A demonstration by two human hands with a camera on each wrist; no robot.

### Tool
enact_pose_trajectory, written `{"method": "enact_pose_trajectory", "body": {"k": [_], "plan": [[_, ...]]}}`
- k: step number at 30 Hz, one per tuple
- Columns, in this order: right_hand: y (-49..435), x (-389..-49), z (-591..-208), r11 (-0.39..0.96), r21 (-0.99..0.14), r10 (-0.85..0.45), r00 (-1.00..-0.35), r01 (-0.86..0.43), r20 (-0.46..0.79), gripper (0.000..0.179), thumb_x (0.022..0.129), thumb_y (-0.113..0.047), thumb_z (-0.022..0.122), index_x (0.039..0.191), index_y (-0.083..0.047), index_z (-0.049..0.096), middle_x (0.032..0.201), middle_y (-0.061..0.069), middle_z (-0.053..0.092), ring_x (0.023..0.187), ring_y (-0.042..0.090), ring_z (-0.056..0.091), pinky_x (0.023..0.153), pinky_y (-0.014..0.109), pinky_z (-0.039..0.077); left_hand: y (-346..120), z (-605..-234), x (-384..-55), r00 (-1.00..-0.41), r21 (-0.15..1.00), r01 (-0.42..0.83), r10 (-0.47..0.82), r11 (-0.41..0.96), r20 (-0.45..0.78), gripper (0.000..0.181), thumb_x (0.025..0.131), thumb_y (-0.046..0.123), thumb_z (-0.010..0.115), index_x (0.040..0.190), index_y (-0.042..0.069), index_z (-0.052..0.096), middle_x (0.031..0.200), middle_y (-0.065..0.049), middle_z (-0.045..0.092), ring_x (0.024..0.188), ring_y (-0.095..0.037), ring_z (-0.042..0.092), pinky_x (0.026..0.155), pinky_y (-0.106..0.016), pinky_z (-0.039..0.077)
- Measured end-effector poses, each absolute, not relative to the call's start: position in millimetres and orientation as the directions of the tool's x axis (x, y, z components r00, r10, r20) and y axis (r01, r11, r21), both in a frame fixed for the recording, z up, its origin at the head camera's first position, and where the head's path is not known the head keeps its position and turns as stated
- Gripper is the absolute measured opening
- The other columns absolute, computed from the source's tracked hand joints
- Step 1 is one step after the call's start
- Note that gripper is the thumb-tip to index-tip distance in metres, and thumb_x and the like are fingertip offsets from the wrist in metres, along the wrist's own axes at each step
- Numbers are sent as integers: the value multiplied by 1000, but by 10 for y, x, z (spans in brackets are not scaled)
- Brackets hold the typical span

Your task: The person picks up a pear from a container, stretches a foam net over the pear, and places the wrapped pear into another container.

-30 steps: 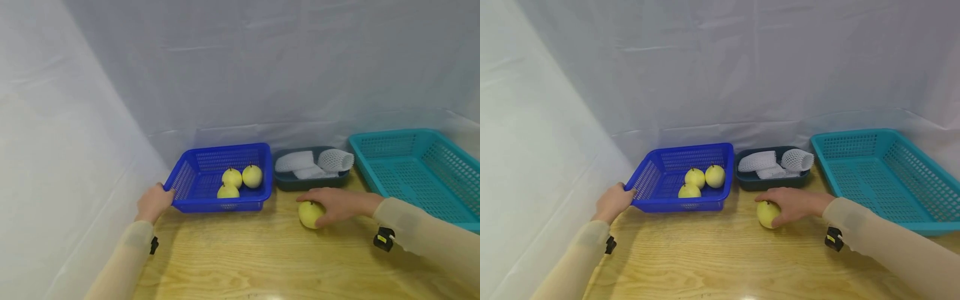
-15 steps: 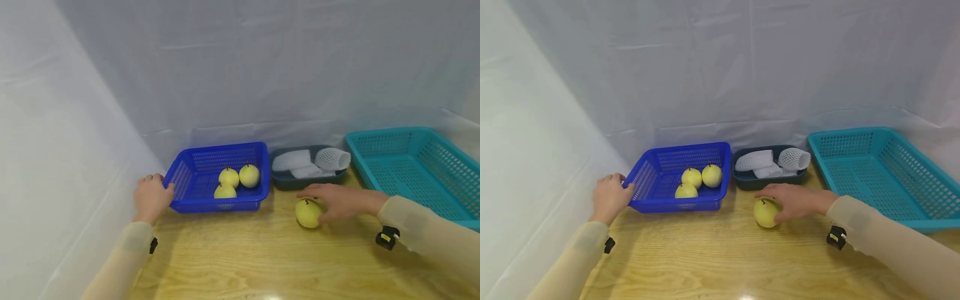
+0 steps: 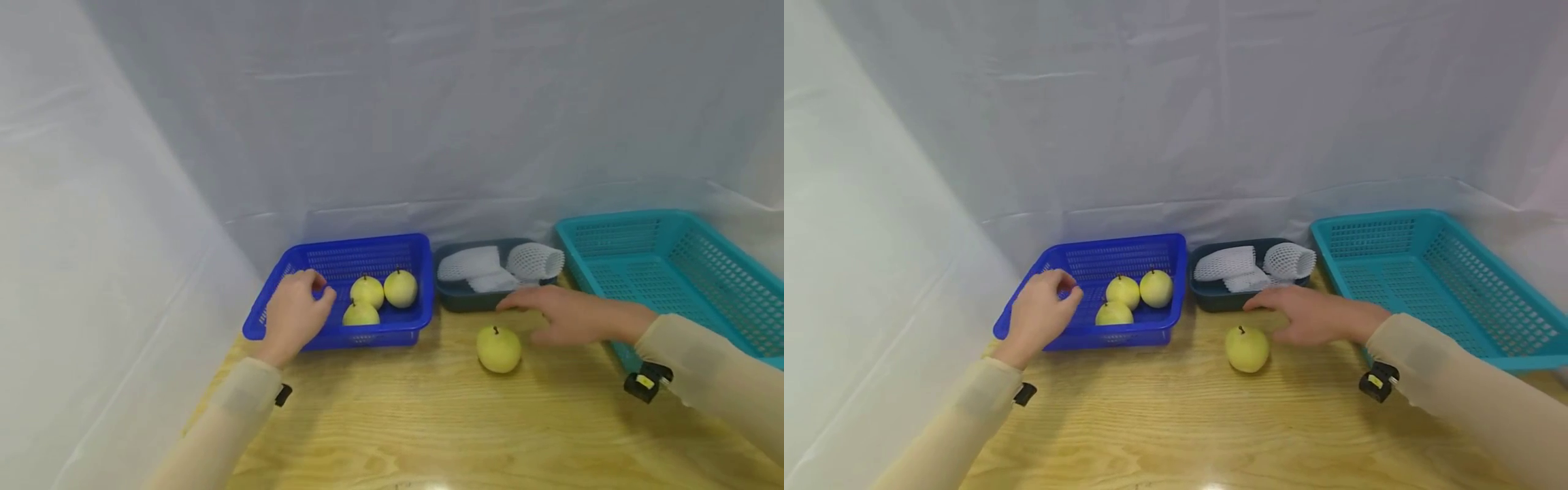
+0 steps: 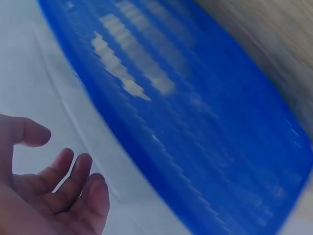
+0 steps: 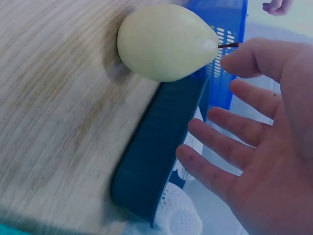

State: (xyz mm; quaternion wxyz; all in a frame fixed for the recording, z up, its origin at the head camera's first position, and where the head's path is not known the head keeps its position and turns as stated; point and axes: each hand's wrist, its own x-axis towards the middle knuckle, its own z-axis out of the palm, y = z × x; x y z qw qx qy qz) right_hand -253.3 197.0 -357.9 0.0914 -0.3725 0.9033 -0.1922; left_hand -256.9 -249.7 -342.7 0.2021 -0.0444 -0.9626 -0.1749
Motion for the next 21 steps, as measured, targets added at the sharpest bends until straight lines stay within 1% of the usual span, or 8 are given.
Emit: {"method": "enact_pose_trajectory", "body": {"k": [5, 9, 11, 13, 16, 17, 19, 21], "plan": [[2034, -2604, -3555, 667, -392, -675, -737, -633, 42, 44, 96, -12, 63, 139, -16, 57, 142, 8, 57, 126, 32, 58, 95, 50, 53, -2206, -3357, -2479, -907, 317, 243, 99, 917, 409, 23, 94, 33, 58, 101, 13, 69, 100, -6, 69, 91, -24, 60, 73, -44, 51], [2080, -2667, -3515, 685, -369, -642, -760, -628, 102, 39, 95, -13, 67, 134, -14, 62, 135, 7, 63, 113, 27, 64, 87, 45, 55, -2015, -3346, -2421, -899, 288, 302, 171, 909, 403, 21, 95, 31, 58, 100, 14, 68, 98, -4, 68, 88, -22, 59, 70, -42, 52], [2109, -2704, -3494, 694, -351, -630, -767, -628, 126, 38, 94, -13, 68, 132, -14, 63, 133, 8, 64, 110, 25, 65, 86, 45, 55, -1935, -3357, -2400, -893, 271, 326, 201, 906, 402, 19, 95, 31, 59, 100, 15, 69, 97, -2, 67, 87, -20, 59, 69, -41, 52], [2140, -2745, -3471, 705, -350, -612, -778, -617, 139, 36, 95, -12, 67, 131, -15, 64, 133, 9, 64, 109, 25, 65, 85, 46, 55, -1862, -3371, -2383, -886, 259, 345, 222, 902, 407, 17, 94, 30, 60, 98, 15, 69, 96, 0, 67, 87, -19, 59, 69, -40, 52], [2195, -2814, -3436, 734, -332, -582, -800, -593, 144, 34, 96, -13, 66, 130, -14, 65, 136, 12, 61, 112, 29, 65, 88, 49, 55, -1770, -3396, -2358, -878, 263, 371, 244, 891, 412, 14, 92, 29, 61, 95, 16, 68, 93, 2, 67, 86, -17, 58, 68, -39, 52], [2211, -2840, -3421, 749, -326, -565, -813, -577, 140, 33, 96, -13, 65, 129, -14, 65, 137, 14, 61, 110, 29, 66, 87, 50, 55, -1742, -3403, -2347, -876, 268, 379, 250, 886, 412, 13, 91, 28, 62, 94, 17, 67, 92, 3, 66, 85, -16, 58, 68, -38, 52], [2240, -2893, -3394, 780, -292, -538, -832, -553, 138, 35, 96, -13, 64, 131, -12, 64, 140, 17, 58, 112, 33, 65, 88, 53, 54, -1689, -3418, -2326, -872, 276, 398, 267, 875, 410, 10, 91, 27, 62, 92, 18, 66, 91, 4, 65, 83, -14, 57, 66, -37, 52], [2264, -2951, -3372, 813, -257, -504, -852, -523, 139, 40, 96, -13, 64, 136, -10, 61, 143, 19, 56, 117, 37, 62, 91, 56, 52, -1639, -3434, -2306, -866, 274, 416, 285, 867, 411, 7, 91, 26, 63, 90, 19, 66, 89, 5, 64, 81, -13, 56, 66, -35, 52]]}}
